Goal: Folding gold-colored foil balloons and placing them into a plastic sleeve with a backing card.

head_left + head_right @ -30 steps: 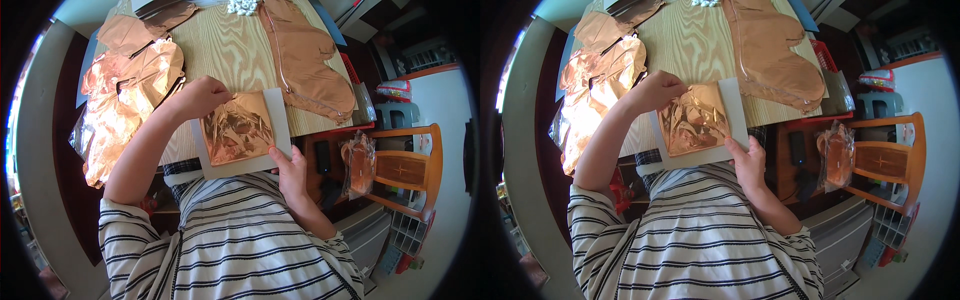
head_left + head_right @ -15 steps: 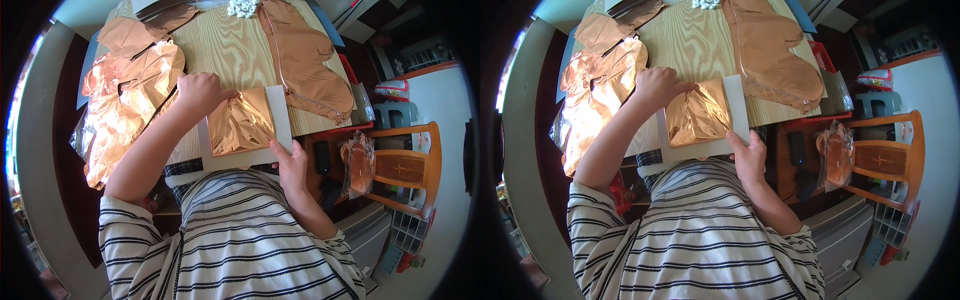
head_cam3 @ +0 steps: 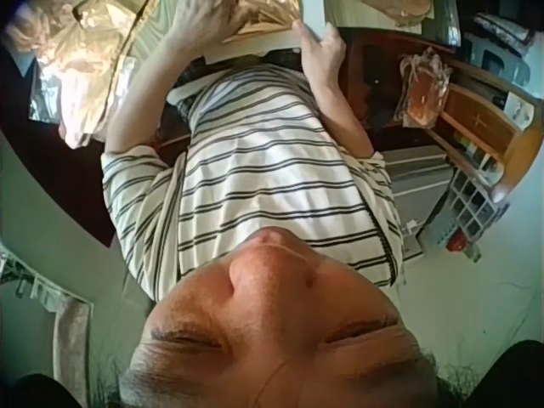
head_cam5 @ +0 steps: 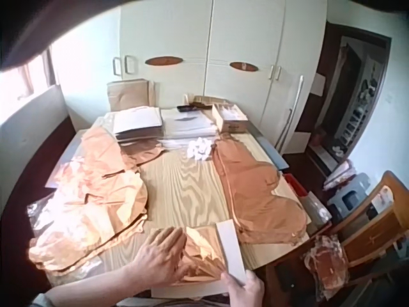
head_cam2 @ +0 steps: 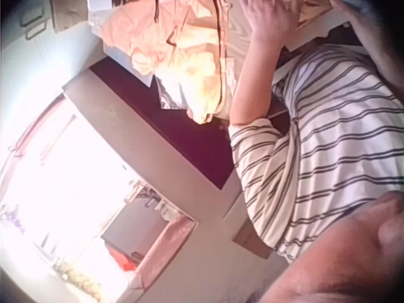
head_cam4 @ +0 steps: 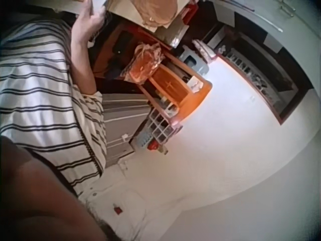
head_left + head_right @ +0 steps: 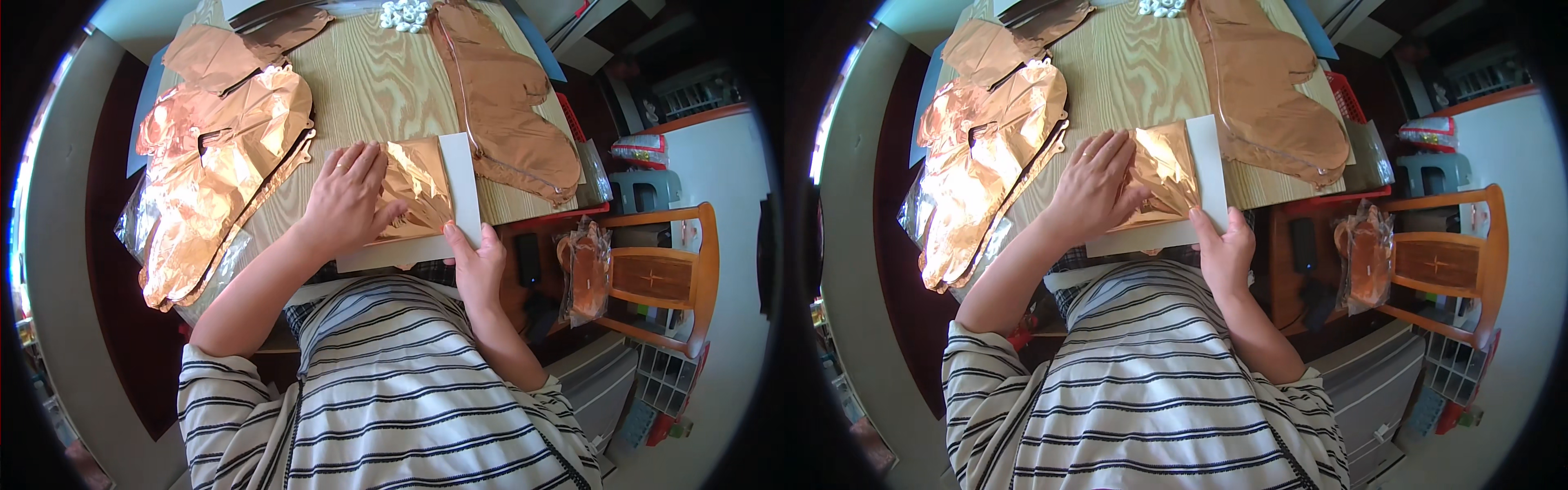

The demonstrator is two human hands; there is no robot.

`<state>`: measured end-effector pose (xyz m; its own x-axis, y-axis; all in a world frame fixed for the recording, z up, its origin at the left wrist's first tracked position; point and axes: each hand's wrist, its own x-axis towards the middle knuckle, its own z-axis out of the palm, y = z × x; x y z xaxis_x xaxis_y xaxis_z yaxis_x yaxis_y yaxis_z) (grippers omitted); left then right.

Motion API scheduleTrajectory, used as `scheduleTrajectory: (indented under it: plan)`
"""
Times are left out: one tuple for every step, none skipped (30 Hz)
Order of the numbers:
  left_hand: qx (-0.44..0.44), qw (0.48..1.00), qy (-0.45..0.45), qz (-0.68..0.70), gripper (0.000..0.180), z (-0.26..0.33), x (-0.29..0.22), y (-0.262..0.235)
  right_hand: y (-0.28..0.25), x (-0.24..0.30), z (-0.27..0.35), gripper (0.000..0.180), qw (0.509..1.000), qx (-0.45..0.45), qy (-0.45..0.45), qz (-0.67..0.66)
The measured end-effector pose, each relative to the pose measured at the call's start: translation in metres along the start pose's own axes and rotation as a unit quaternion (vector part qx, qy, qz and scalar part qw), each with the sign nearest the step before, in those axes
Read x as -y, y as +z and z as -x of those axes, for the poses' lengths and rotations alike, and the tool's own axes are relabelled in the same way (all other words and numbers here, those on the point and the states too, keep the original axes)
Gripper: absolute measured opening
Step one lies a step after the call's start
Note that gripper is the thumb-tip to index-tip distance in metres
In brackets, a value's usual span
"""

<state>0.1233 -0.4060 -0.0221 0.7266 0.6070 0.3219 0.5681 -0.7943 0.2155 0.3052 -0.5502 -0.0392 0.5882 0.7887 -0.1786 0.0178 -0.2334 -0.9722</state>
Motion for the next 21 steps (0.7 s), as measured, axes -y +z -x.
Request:
scheduleTrajectory:
  plan:
    - [0.014, 1.0, 0.006, -0.016, 0.075, 0.005, 0.001, 0.0, -0.003, -0.002, -0.003, 0.034, 0.997, 0.007, -0.034, 0.064]
    - [0.029, 0.999, 0.011, -0.03, 0.083, 0.009, 0.003, 0.001, -0.008, -0.004, -0.005, 0.035, 0.989, 0.014, -0.068, 0.128]
    - [0.038, 0.999, 0.008, -0.028, 0.086, 0.012, 0.006, 0.003, -0.012, -0.003, -0.008, 0.037, 0.976, 0.022, -0.101, 0.192]
    - [0.048, 0.998, 0.005, -0.026, 0.089, 0.014, 0.008, 0.005, -0.016, 0.001, -0.009, 0.039, 0.947, 0.026, -0.114, 0.299]
    - [0.059, 0.998, 0.001, -0.026, 0.092, 0.017, 0.009, 0.007, -0.019, 0.014, -0.01, 0.041, 0.907, 0.031, -0.127, 0.401]
    - [0.061, 0.998, -0.001, -0.027, 0.092, 0.017, 0.01, 0.007, -0.021, 0.025, -0.011, 0.042, 0.855, 0.034, -0.139, 0.499]
    - [0.063, 0.998, -0.004, -0.029, 0.093, 0.018, 0.009, 0.008, -0.025, 0.03, -0.012, 0.044, 0.843, 0.005, -0.185, 0.505]
    - [0.066, 0.997, -0.006, -0.03, 0.093, 0.019, 0.008, 0.008, -0.029, 0.034, -0.012, 0.045, 0.828, -0.025, -0.23, 0.51]
    - [0.071, 0.997, -0.009, -0.031, 0.093, 0.019, 0.009, 0.008, -0.031, 0.041, -0.013, 0.039, 0.822, -0.033, -0.238, 0.517]
    - [0.075, 0.997, -0.013, -0.032, 0.094, 0.019, 0.009, 0.006, -0.027, 0.05, -0.017, 0.039, 0.81, -0.028, -0.303, 0.501]
    - [0.081, 0.996, -0.015, -0.033, 0.094, 0.019, 0.008, 0.006, -0.019, 0.059, -0.022, 0.04, 0.796, -0.023, -0.366, 0.483]
    - [0.085, 0.996, -0.015, -0.029, 0.094, 0.018, 0.007, 0.007, -0.011, 0.064, -0.028, 0.041, 0.778, -0.021, -0.423, 0.464]
    - [0.09, 0.996, -0.015, -0.025, 0.093, 0.017, 0.008, 0.007, 0.002, 0.063, -0.034, 0.045, 0.806, 0.054, -0.425, 0.409]
    - [0.093, 0.995, -0.014, -0.021, 0.093, 0.017, 0.009, 0.008, 0.02, 0.06, -0.04, 0.05, 0.825, 0.128, -0.424, 0.351]
    - [0.096, 0.995, -0.011, -0.034, 0.092, 0.019, 0.01, 0.011, 0.04, 0.055, -0.046, 0.056, 0.804, 0.151, -0.431, 0.381]
    - [0.098, 0.994, -0.008, -0.047, 0.092, 0.021, 0.012, 0.014, 0.056, 0.049, -0.051, 0.061, 0.78, 0.174, -0.439, 0.41]
    - [0.101, 0.993, -0.004, -0.06, 0.091, 0.021, 0.014, 0.016, 0.064, 0.041, -0.057, 0.064, 0.776, 0.19, -0.421, 0.428]
    - [0.098, 0.994, -0.007, -0.047, 0.091, 0.02, 0.014, 0.014, 0.071, 0.031, -0.062, 0.067, 0.772, 0.207, -0.405, 0.445]
    - [0.096, 0.995, -0.011, -0.034, 0.09, 0.019, 0.013, 0.012, 0.074, 0.026, -0.065, 0.071, 0.767, 0.223, -0.387, 0.462]
    - [0.094, 0.995, -0.017, -0.02, 0.09, 0.02, 0.012, 0.012, 0.073, 0.024, -0.066, 0.072, 0.76, 0.215, -0.386, 0.477]
    - [0.076, 0.997, -0.008, -0.017, 0.09, 0.021, 0.012, 0.013, 0.069, 0.023, -0.068, 0.073, 0.753, 0.206, -0.384, 0.493]
